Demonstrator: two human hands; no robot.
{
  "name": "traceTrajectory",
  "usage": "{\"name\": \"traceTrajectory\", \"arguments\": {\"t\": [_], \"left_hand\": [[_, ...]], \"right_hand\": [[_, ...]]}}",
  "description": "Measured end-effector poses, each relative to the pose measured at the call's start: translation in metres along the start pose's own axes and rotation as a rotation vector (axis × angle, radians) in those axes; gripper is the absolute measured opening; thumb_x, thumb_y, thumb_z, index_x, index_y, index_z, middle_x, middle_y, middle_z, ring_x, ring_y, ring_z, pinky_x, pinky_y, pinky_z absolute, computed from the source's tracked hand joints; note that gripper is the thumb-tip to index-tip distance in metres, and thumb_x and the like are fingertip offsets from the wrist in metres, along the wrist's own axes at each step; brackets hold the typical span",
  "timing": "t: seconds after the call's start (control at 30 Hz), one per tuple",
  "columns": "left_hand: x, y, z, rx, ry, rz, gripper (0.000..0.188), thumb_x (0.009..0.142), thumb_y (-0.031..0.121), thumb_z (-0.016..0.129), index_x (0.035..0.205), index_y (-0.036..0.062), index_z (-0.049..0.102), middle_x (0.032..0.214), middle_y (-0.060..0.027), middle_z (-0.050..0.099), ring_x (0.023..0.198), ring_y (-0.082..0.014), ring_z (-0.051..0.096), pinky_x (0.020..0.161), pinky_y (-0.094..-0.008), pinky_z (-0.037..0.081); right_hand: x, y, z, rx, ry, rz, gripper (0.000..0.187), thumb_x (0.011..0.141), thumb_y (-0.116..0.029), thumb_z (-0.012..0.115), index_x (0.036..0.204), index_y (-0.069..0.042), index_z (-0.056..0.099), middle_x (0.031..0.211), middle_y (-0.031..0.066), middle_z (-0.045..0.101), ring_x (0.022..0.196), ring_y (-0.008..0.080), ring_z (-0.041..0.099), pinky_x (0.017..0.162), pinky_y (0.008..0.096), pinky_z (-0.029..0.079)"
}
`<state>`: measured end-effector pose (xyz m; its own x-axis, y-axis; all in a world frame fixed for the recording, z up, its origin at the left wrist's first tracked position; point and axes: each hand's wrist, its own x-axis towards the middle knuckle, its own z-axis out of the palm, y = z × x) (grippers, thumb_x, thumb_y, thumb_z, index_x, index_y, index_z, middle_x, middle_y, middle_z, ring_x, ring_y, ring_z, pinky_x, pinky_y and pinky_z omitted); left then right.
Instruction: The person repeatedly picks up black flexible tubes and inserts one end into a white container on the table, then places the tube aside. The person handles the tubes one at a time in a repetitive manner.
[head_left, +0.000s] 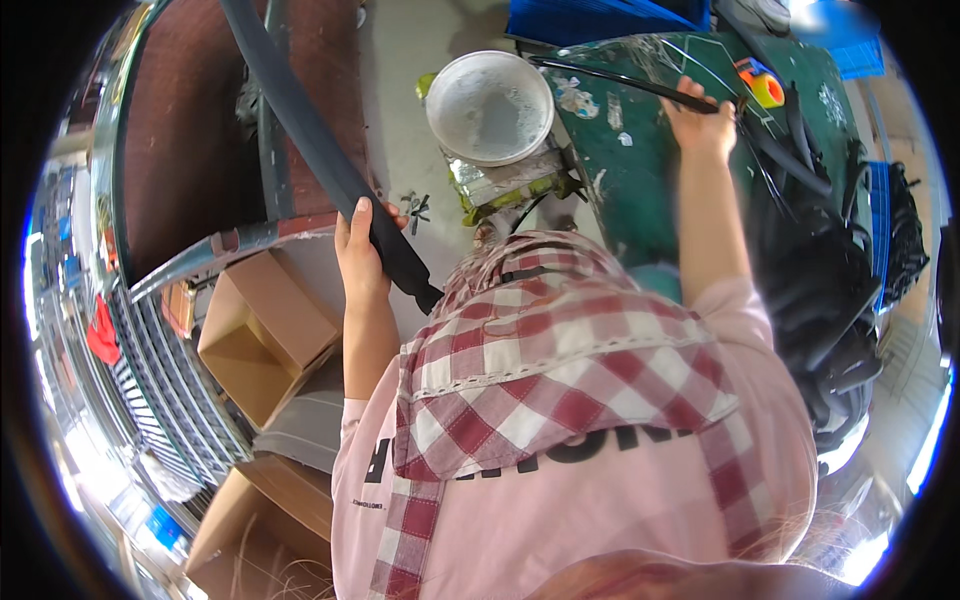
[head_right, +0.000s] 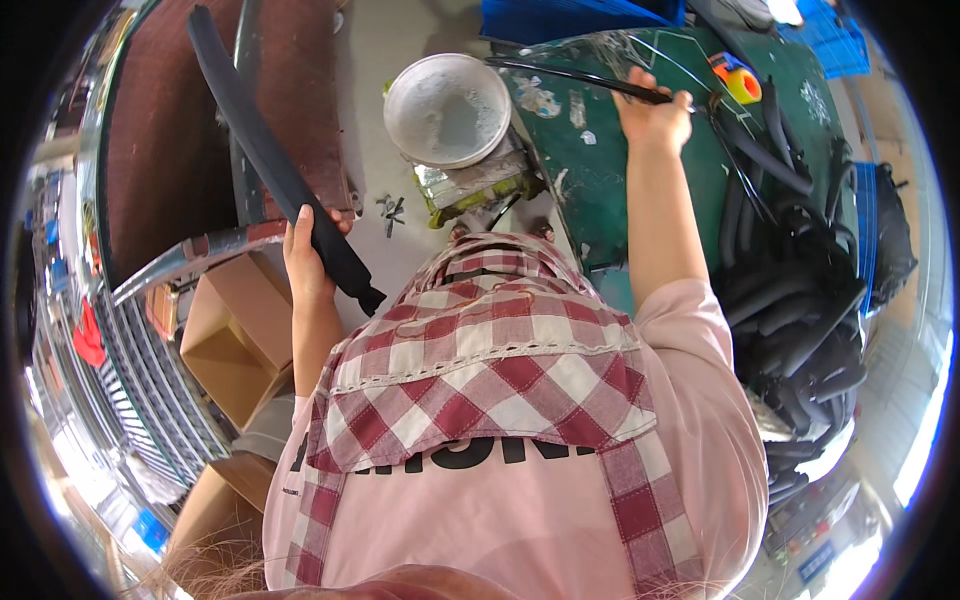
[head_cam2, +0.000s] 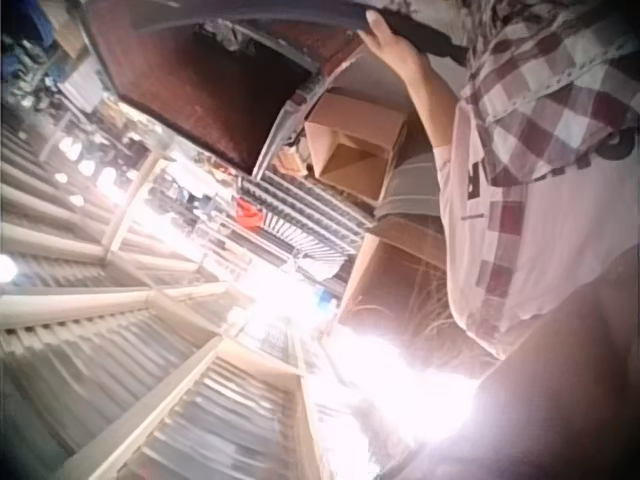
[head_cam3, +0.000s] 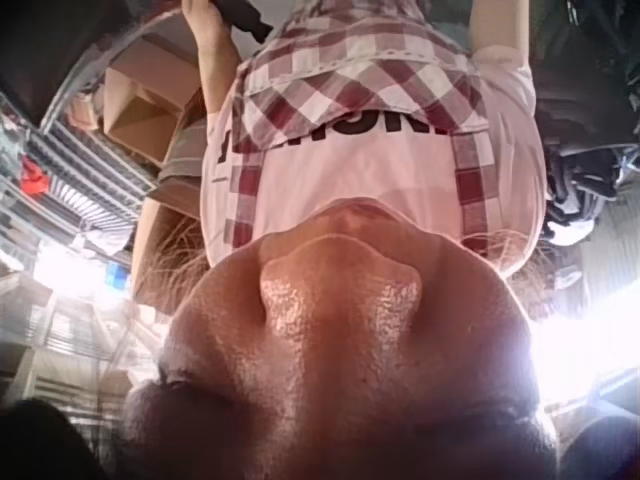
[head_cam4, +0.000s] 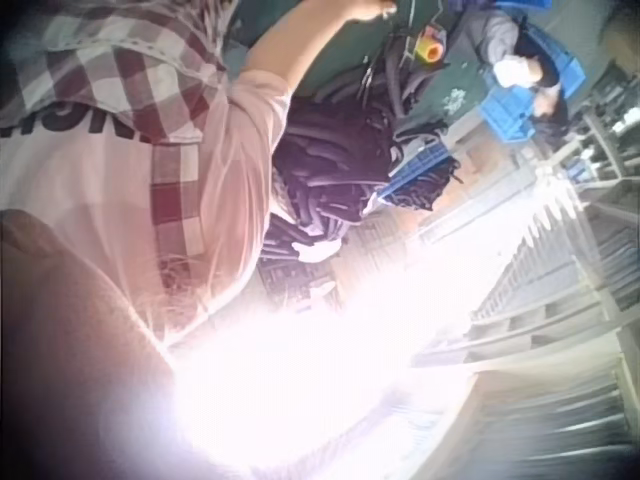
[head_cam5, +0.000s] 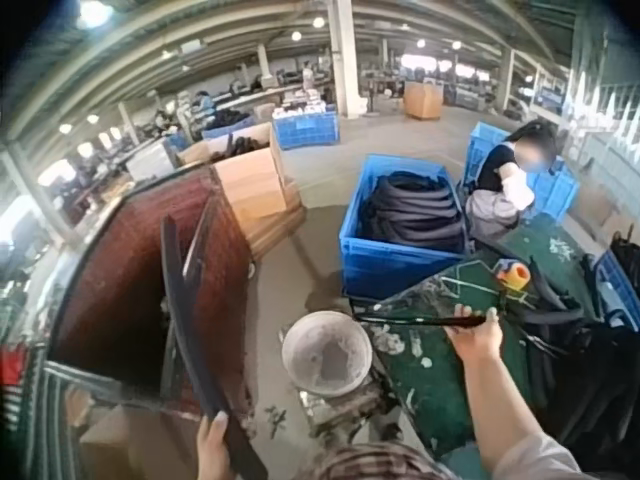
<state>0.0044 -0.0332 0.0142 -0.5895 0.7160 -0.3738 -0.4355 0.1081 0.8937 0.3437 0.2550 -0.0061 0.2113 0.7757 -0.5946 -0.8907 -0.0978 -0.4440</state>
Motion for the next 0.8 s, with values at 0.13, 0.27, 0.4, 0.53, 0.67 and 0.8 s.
{"name": "traceTrajectory", "arguments": {"t": [0.13, 0.27, 0.4, 0.53, 0.67, 0.8], "left_hand": [[-0.016, 0.002, -0.023, -0.051, 0.06, 0.047, 0.025, 0.093, 0.02, 0.052, 0.109, 0.0029, 0.045, 0.087, -0.0144, 0.06, 0.071, -0.0212, 0.061, 0.067, -0.0321, 0.051], [-0.02, 0.006, -0.019, 0.01, 0.176, 0.156, 0.058, 0.094, 0.014, 0.046, 0.144, 0.0154, 0.016, 0.101, -0.0194, 0.06, 0.073, -0.0243, 0.064, 0.068, -0.0348, 0.053], [-0.001, 0.021, -0.017, 0.052, -0.007, 0.232, 0.048, 0.095, 0.015, 0.044, 0.14, 0.0187, 0.028, 0.107, -0.02, 0.059, 0.077, -0.0233, 0.064, 0.072, -0.0347, 0.055], [0.015, 0.037, 0.011, 0.123, -0.097, 0.34, 0.039, 0.094, 0.01, 0.044, 0.133, 0.0148, 0.04, 0.107, -0.0161, 0.058, 0.08, -0.0202, 0.062, 0.072, -0.0323, 0.054], [0.022, 0.017, 0.028, 0.371, -0.243, 0.485, 0.054, 0.084, -0.009, 0.045, 0.134, 0.0102, 0.04, 0.116, -0.0134, 0.053, 0.089, -0.0185, 0.06, 0.08, -0.0305, 0.049], [0.026, -0.027, 0.008, 0.704, -0.364, 0.644, 0.069, 0.078, -0.015, 0.045, 0.142, 0.0047, 0.027, 0.12, -0.0137, 0.049, 0.096, -0.018, 0.058, 0.086, -0.0301, 0.046]], "right_hand": [[0.019, -0.044, -0.016, 0.11, -0.324, -0.017, 0.056, 0.099, -0.05, 0.014, 0.082, -0.004, 0.04, 0.06, 0.0085, 0.04, 0.067, 0.029, 0.05, 0.098, 0.0678, 0.029], [0.017, -0.065, -0.005, 0.074, -0.431, 0.052, 0.062, 0.098, -0.052, 0.012, 0.067, -0.005, 0.038, 0.054, 0.0065, 0.039, 0.059, 0.028, 0.05, 0.099, 0.0634, 0.035], [0.024, 0.0, -0.025, 0.024, -0.179, 0.091, 0.053, 0.098, -0.053, 0.015, 0.075, -0.008, 0.031, 0.064, 0.0121, 0.045, 0.07, 0.0328, 0.052, 0.094, 0.0617, 0.038], [0.04, 0.059, -0.064, -0.147, 0.021, 0.036, 0.044, 0.098, -0.049, 0.03, 0.089, -0.006, 0.036, 0.088, 0.0207, 0.059, 0.09, 0.0366, 0.06, 0.092, 0.0548, 0.041], [-0.007, 0.085, -0.073, -0.35, -0.052, 0.269, 0.043, 0.099, -0.043, 0.031, 0.085, -0.005, 0.047, 0.11, 0.0224, 0.059, 0.108, 0.0364, 0.053, 0.099, 0.0476, 0.037], [-0.05, 0.075, -0.049, -0.354, -0.205, 0.259, 0.037, 0.099, -0.039, 0.036, 0.084, -0.007, 0.047, 0.106, 0.0188, 0.062, 0.11, 0.0329, 0.054, 0.104, 0.0478, 0.03]]}}
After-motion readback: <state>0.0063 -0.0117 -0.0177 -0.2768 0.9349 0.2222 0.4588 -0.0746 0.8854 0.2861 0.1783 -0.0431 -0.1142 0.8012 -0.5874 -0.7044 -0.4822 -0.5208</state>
